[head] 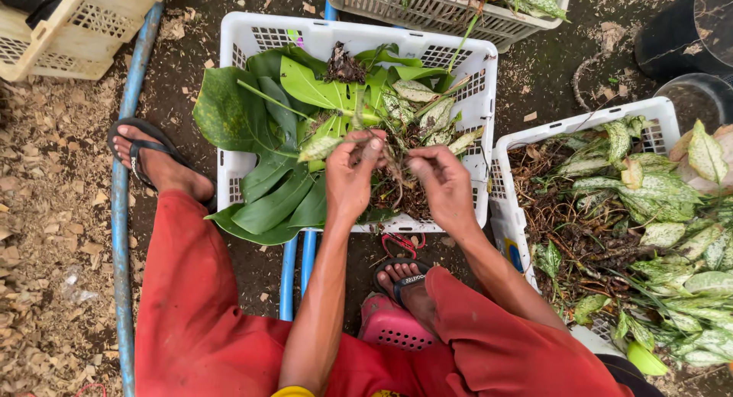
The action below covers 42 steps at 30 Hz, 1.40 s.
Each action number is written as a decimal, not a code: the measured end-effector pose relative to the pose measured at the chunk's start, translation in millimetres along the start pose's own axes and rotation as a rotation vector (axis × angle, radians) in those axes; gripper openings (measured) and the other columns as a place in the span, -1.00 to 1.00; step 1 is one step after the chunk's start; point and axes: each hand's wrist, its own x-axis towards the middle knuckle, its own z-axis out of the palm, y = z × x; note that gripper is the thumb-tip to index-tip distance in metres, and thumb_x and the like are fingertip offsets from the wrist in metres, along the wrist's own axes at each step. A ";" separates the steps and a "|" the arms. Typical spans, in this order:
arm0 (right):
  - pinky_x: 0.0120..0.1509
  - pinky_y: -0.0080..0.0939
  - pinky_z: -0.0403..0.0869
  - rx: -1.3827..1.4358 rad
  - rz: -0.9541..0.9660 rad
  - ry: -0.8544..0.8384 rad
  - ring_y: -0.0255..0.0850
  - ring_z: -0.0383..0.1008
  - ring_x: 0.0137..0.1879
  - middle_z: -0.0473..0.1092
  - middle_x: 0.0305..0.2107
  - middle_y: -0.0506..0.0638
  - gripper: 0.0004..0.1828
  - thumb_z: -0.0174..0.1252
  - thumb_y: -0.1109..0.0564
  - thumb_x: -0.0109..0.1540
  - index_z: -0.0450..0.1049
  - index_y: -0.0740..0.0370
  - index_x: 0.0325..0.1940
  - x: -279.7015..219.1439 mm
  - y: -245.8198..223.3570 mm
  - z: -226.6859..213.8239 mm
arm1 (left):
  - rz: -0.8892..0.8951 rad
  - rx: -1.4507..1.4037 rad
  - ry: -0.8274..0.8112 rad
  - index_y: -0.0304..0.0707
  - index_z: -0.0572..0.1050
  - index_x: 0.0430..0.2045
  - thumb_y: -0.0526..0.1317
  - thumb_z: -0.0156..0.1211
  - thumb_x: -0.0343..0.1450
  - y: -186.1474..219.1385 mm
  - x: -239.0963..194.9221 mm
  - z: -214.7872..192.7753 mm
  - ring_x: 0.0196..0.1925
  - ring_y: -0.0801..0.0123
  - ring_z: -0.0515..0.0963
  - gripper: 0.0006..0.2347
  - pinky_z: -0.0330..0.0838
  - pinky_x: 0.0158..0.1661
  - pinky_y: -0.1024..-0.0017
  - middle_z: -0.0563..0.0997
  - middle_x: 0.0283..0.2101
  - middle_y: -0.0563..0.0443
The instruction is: The person sits on the ground and cleans the roots of small plants by hand, removing soil and debris. The cleaned plants are placed into a white plastic basket.
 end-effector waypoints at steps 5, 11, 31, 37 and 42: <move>-0.08 -0.34 0.39 -0.231 -0.123 -0.021 -0.36 0.37 -0.20 0.37 -0.35 -0.10 -0.85 0.32 0.30 0.25 0.43 0.34 -0.25 -3.7 -2.2 -1.4 | -0.027 0.097 -0.073 -0.42 0.56 -0.08 -0.30 0.20 0.50 0.1 -9.2 19.6 -0.21 0.58 0.59 -0.83 0.53 -0.16 0.58 0.64 -0.20 0.04; 0.03 -0.32 0.39 0.286 0.115 -0.094 -0.36 0.34 -0.12 0.35 -0.29 -0.11 -0.82 0.28 0.42 0.27 0.42 0.30 -0.33 -1.9 22.7 -15.2 | -0.097 -0.033 -0.199 -0.48 0.60 -0.11 -0.37 0.29 0.46 -4.4 -9.8 17.1 -0.16 0.55 0.64 -0.83 0.55 -0.10 0.55 0.68 -0.13 0.00; 0.08 -0.30 0.44 0.620 0.335 -0.007 -0.37 0.44 -0.07 0.46 -0.19 -0.08 -0.90 0.12 0.29 0.34 0.48 0.25 -0.06 -10.9 42.3 -16.8 | -0.053 0.103 -0.176 -0.40 0.58 -0.04 -0.26 0.17 0.52 -7.9 -10.4 16.1 -0.09 0.53 0.62 -0.79 0.53 -0.06 0.50 0.68 -0.08 0.03; 0.07 -0.27 0.45 0.489 0.209 -0.016 -0.35 0.43 -0.09 0.46 -0.23 -0.06 -0.95 0.23 0.32 0.37 0.47 0.30 -0.15 -8.1 36.2 -16.3 | -0.010 0.159 -0.190 -0.40 0.54 -0.01 -0.23 0.12 0.56 -4.0 -17.8 26.4 -0.01 0.49 0.62 -0.78 0.51 0.03 0.46 0.68 -0.06 0.00; 0.01 -0.35 0.46 0.512 0.343 0.050 -0.40 0.46 -0.12 0.52 -0.18 -0.06 -0.90 0.17 0.24 0.28 0.52 0.26 -0.11 -9.0 20.8 -15.5 | 0.041 0.389 -0.098 -0.39 0.61 -0.11 -0.22 0.16 0.54 2.4 -15.9 25.4 -0.17 0.48 0.64 -0.80 0.54 -0.11 0.45 0.72 -0.24 0.01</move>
